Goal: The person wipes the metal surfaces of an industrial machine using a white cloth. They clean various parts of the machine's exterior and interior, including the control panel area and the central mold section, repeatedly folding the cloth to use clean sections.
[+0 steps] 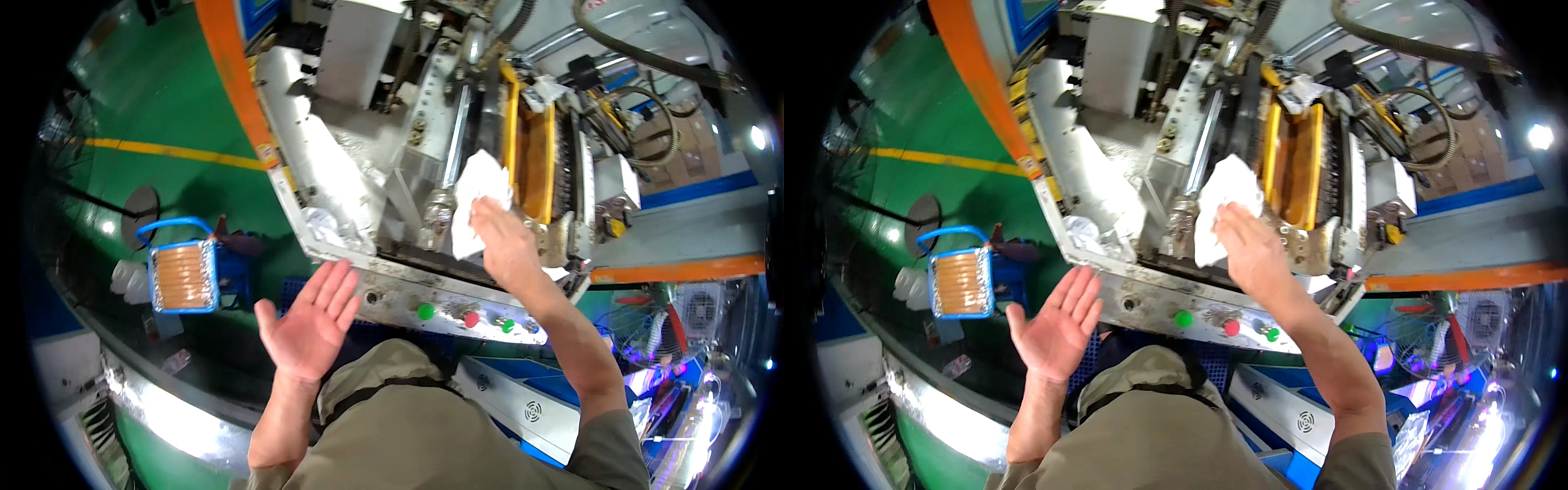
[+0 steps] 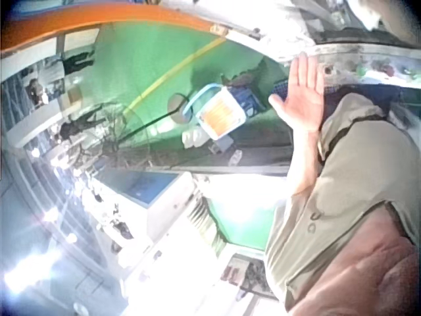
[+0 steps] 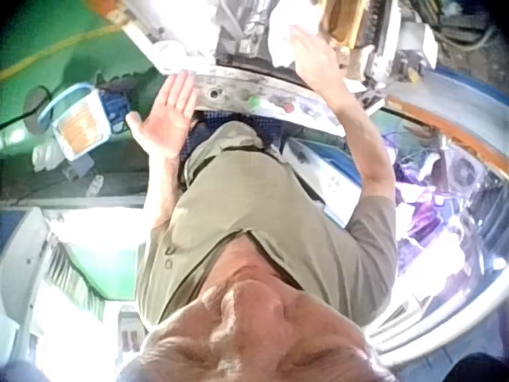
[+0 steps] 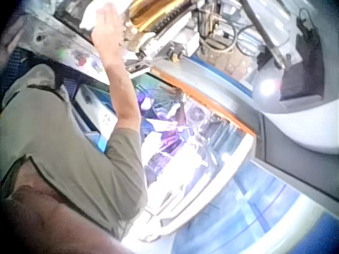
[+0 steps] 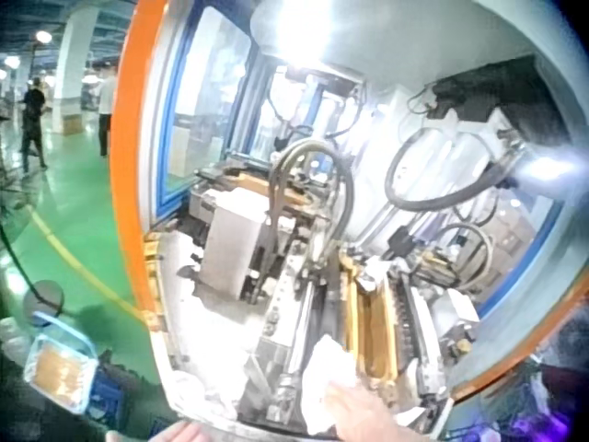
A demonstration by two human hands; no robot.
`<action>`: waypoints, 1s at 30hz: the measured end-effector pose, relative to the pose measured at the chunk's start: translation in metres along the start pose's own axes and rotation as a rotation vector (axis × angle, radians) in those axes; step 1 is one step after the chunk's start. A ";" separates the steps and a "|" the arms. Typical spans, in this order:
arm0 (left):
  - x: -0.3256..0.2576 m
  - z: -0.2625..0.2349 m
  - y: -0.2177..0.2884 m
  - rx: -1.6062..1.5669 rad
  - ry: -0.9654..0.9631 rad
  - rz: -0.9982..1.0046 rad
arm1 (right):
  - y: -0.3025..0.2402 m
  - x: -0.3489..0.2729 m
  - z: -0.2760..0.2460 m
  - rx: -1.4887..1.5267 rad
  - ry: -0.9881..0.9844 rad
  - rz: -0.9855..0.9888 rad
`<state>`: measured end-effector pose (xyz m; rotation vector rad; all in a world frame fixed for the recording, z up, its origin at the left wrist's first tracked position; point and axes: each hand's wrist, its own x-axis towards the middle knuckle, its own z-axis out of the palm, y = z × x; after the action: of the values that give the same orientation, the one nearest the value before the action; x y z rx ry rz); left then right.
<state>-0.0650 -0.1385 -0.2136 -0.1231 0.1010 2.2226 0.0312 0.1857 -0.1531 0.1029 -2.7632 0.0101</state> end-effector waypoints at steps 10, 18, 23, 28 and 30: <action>-0.052 -0.021 0.009 0.003 0.106 0.119 | 0.071 0.008 -0.076 1.196 0.050 1.184; -0.047 -0.019 -0.004 0.071 0.074 0.111 | 0.099 0.015 -0.065 1.369 0.152 1.119; -0.041 -0.020 -0.008 0.118 0.074 0.098 | 0.083 0.032 -0.046 0.266 -0.003 0.639; -0.037 -0.021 -0.008 0.145 0.070 0.083 | 0.046 0.022 0.027 0.128 0.069 0.207; -0.036 -0.022 -0.008 0.154 0.059 0.078 | 0.040 0.023 0.030 0.153 0.064 0.224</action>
<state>-0.0357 -0.1639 -0.2311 -0.1018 0.3141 2.2796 -0.0039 0.2229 -0.1722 -0.1638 -2.6922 0.2793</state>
